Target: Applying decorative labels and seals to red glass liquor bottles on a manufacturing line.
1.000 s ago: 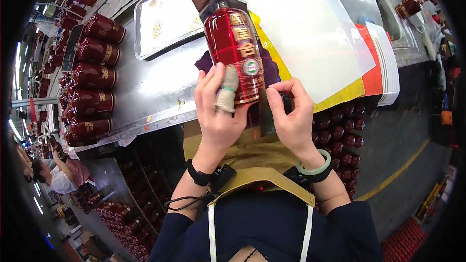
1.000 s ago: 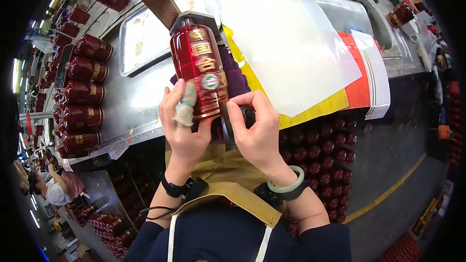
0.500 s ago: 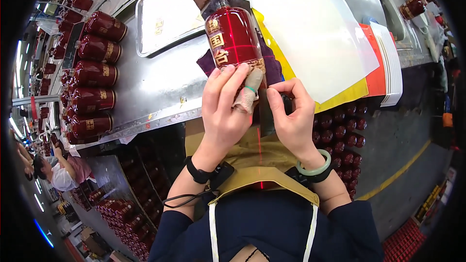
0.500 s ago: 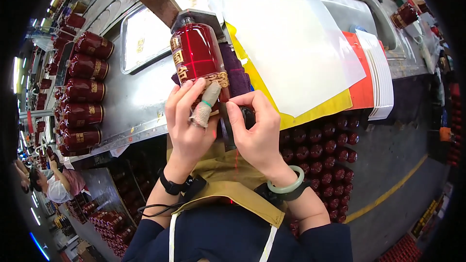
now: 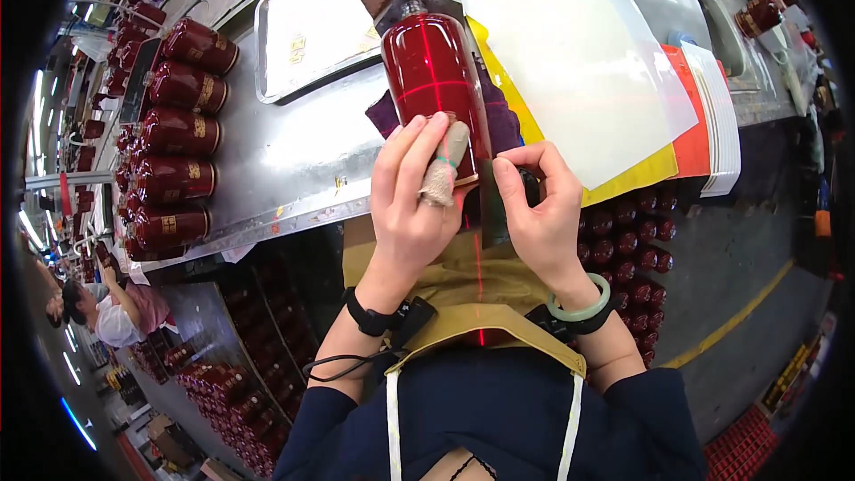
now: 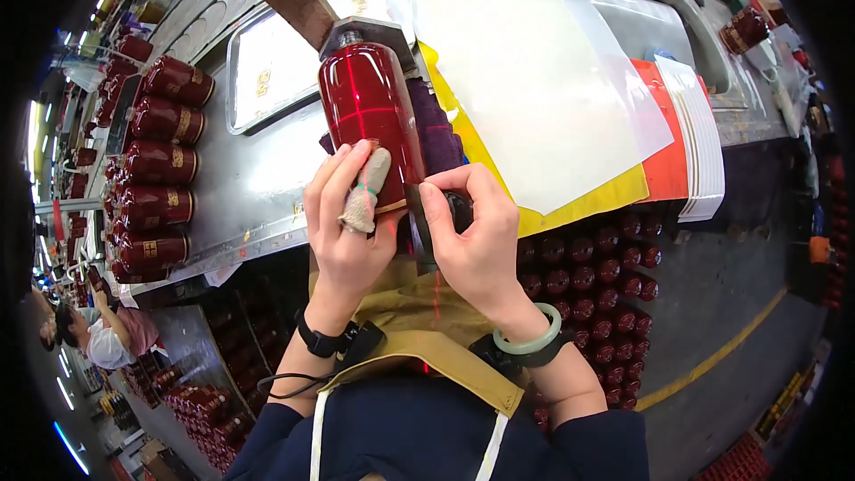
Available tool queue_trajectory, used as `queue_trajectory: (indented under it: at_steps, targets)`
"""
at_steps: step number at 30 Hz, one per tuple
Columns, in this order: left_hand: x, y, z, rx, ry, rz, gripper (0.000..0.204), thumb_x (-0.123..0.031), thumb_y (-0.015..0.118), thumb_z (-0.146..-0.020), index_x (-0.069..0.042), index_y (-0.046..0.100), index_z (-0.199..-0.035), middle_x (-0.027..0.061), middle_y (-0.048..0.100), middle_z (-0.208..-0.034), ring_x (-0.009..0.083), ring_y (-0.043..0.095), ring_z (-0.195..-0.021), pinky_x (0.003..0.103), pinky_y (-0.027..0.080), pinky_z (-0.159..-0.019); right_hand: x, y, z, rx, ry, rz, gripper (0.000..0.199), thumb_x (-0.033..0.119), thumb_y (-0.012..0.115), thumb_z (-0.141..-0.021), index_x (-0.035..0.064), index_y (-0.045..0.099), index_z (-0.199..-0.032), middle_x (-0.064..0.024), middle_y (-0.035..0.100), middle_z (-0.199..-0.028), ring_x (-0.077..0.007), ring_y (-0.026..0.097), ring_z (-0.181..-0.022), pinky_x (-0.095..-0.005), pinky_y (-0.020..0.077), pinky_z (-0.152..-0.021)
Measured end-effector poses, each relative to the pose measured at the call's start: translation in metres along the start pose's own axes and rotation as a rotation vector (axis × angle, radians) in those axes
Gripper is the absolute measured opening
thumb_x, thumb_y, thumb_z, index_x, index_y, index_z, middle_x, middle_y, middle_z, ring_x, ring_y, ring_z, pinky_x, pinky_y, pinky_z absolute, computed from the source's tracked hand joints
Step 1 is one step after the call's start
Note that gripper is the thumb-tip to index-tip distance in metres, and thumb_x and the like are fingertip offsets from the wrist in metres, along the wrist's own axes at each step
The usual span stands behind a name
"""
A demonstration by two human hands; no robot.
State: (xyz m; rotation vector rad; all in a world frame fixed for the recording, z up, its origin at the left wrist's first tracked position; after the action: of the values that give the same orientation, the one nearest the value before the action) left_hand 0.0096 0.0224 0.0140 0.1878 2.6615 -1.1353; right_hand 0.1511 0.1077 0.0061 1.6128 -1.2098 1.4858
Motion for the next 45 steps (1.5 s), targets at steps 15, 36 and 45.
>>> queue_trajectory:
  at_steps: [15, 36, 45]
  targets:
    - [0.014, -0.004, 0.026, -0.005, -0.232, 0.279, 0.064, 0.005, 0.075, -0.081, 0.01, 0.053, -0.141, 0.0279, 0.054, -0.146, 0.0437, 0.058, -0.131, 0.046, 0.048, -0.11, 0.02, -0.008, -0.007, 0.026, -0.091, 0.113, 0.009, 0.005, 0.072, -0.093, -0.0015, 0.065, -0.093, -0.012, 0.068, -0.085, -0.0255, 0.066, -0.076, -0.0352, 0.0518, -0.073]
    - [0.058, -0.033, 0.015, 0.079, -0.361, 0.45, 0.059, -0.013, 0.082, -0.087, 0.001, 0.059, -0.139, 0.0197, 0.057, -0.141, 0.0338, 0.061, -0.124, 0.039, 0.052, -0.103, 0.007, -0.028, -0.03, -0.04, 0.059, 0.27, 0.009, 0.005, 0.065, -0.1, -0.0031, 0.063, -0.098, -0.0046, 0.064, -0.085, -0.0106, 0.057, -0.082, -0.0273, 0.0474, -0.076]
    - [0.236, -0.023, -0.052, 0.023, -0.528, 0.125, 0.047, -0.018, 0.074, -0.092, 0.002, 0.063, -0.133, 0.023, 0.07, -0.128, 0.0373, 0.066, -0.122, 0.041, 0.05, -0.104, -0.003, -0.04, -0.035, 0.049, 0.016, 0.199, 0.008, 0.002, 0.059, -0.103, -0.0042, 0.064, -0.101, -0.004, 0.06, -0.091, -0.0118, 0.054, -0.086, -0.0253, 0.0433, -0.078]
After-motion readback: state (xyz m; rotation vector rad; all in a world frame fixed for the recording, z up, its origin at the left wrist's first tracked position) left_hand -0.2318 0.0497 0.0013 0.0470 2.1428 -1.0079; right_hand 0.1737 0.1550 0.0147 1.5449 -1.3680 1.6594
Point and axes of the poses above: each hand's wrist, its own z-axis away from the middle knuckle, its own y-axis out of the palm, x = y × z, the point moved 2 cm from there along -z, towards the middle knuckle
